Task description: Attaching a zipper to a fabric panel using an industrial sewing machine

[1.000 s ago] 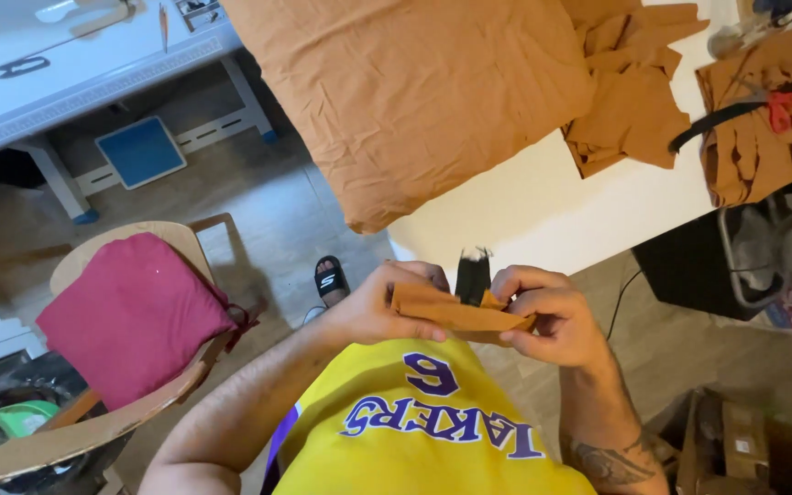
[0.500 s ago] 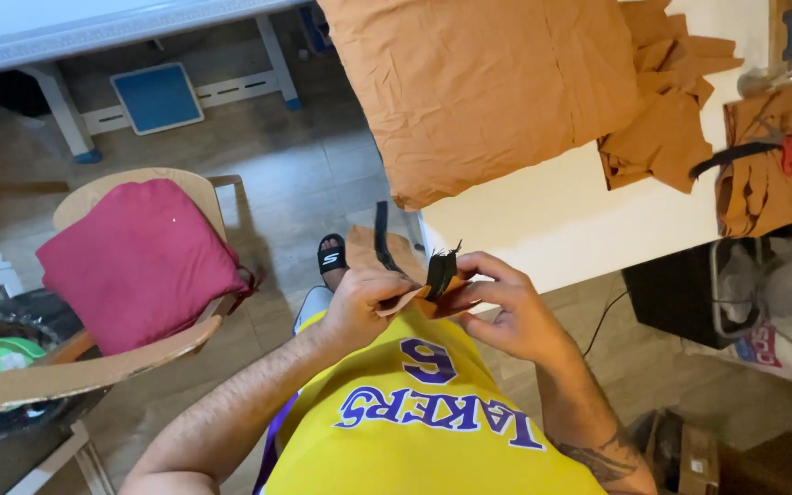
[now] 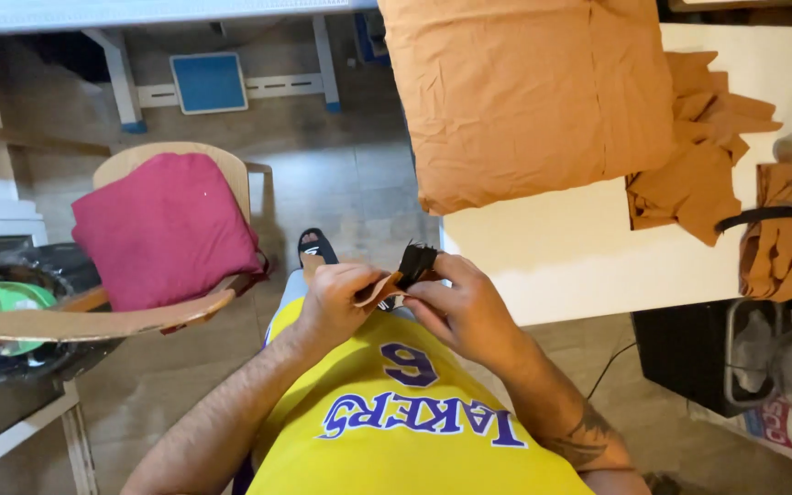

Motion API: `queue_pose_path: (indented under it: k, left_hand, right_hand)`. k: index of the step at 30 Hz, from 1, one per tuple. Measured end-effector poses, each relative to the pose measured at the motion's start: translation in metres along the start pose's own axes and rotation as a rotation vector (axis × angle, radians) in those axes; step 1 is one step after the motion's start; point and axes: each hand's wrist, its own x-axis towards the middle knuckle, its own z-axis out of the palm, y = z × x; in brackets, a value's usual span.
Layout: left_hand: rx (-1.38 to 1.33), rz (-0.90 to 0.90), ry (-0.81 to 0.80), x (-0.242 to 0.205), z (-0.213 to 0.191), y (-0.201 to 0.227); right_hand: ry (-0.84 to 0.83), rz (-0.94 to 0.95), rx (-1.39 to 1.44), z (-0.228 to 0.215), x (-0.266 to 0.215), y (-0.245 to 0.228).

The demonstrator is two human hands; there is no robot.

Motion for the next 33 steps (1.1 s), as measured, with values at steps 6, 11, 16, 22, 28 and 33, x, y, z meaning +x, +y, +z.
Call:
queue_pose_path:
  k: [6,11,16,22,28,33]
  left_hand:
    - [-0.153,-0.044,-0.042,0.035,-0.056,-0.026]
    - [-0.353,-0.101,-0.163,0.073,-0.121,-0.041]
    - [-0.474,-0.172,-0.296,0.086,-0.157,-0.086]
    - [-0.207,-0.242,-0.408,0.085,-0.146,-0.196]
    - [-0.040,-0.558,-0.565,0.106,-0.146,-0.250]
    - [0.058,-0.508,-0.257,0.121,-0.161,-0.261]
  right_hand:
    - [-0.033,0.041,-0.052,0.021,0.063,-0.001]
    - [-0.083,0.020,0.020,0.023,0.132,-0.013]
    - [-0.112,0.002,0.204,0.005,0.185,-0.014]
    - [0.006,0.067,0.281,-0.046,0.201,0.046]
    - [0.136,0.215,0.056,-0.072,0.235,0.102]
    - [0.258,0.201,0.070,-0.090,0.269,0.158]
